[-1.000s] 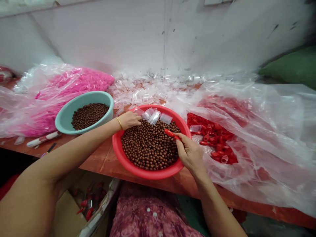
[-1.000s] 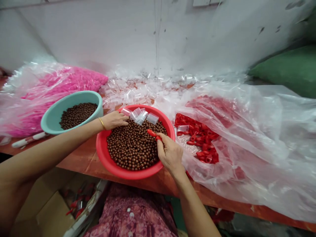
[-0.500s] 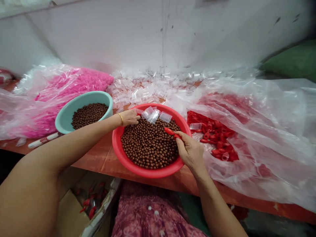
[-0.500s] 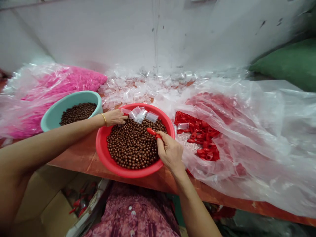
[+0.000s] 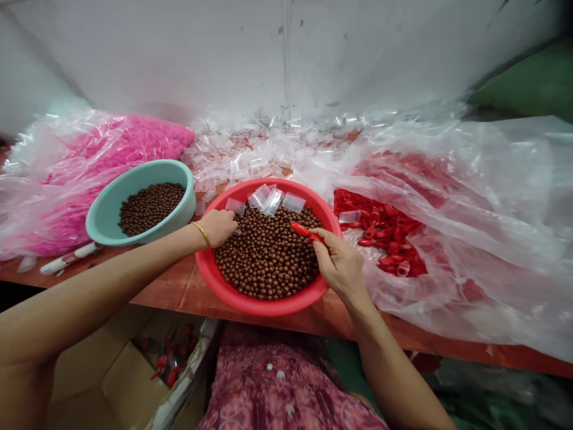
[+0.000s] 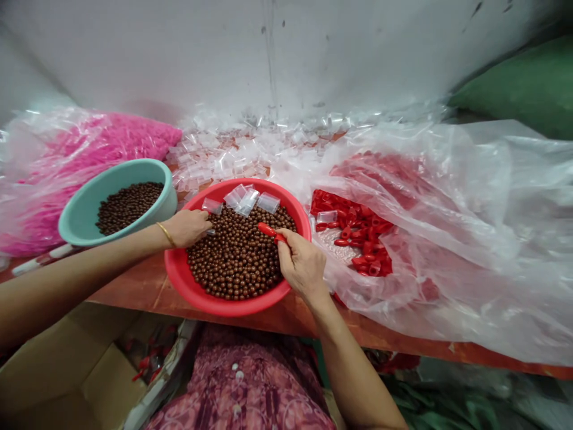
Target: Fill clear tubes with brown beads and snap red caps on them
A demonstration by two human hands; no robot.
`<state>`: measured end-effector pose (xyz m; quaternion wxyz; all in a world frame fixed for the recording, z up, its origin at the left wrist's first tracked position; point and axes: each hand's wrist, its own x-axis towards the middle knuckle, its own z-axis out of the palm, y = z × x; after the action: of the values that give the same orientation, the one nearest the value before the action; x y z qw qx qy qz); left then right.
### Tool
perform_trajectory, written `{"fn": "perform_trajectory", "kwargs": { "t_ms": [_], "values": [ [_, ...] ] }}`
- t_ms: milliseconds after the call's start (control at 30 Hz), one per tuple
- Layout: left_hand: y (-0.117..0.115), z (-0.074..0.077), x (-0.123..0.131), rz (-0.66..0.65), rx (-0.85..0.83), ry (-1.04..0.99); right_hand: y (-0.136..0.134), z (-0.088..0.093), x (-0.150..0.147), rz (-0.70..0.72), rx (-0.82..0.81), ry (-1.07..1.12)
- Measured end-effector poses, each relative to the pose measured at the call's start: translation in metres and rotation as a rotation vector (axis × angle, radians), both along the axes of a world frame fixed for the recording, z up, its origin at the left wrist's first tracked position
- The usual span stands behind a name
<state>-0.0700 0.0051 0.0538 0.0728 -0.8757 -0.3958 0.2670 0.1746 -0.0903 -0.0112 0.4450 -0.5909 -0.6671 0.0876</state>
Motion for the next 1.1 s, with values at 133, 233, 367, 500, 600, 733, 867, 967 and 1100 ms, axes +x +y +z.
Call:
{"fn": "perform_trajectory", "kwargs": {
  "t_ms": [133,233,367,500,600,733,867,967,1100],
  "values": [
    [-0.005,-0.017,0.019,0.089,-0.065,-0.158,0.000,0.000,0.000,0.011,-0.002,0.006],
    [-0.010,-0.028,0.033,0.137,-0.111,-0.319,-0.001,0.000,0.001,0.013,-0.006,0.017],
    [-0.012,-0.037,0.040,0.295,-0.258,-0.697,-0.002,0.002,0.001,0.014,-0.026,0.040],
    [-0.014,-0.039,0.034,0.483,-0.622,-1.297,-0.003,0.004,0.001,0.042,-0.036,0.060],
    [-0.023,-0.034,0.027,0.624,-0.851,-1.608,-0.004,0.002,0.001,0.014,-0.040,0.075],
    [-0.043,-0.024,0.019,0.793,-0.932,-1.752,-0.003,-0.003,0.003,0.006,0.008,0.197],
    [-0.067,-0.021,0.018,0.875,-0.930,-1.769,-0.003,0.006,-0.002,0.062,0.077,0.120],
    [-0.085,-0.024,0.022,0.863,-0.941,-1.838,-0.004,0.019,-0.019,0.116,0.134,-0.127],
    [-0.100,-0.032,0.029,0.890,-1.020,-1.938,-0.004,0.032,-0.051,0.207,0.164,-0.268]
  ]
}}
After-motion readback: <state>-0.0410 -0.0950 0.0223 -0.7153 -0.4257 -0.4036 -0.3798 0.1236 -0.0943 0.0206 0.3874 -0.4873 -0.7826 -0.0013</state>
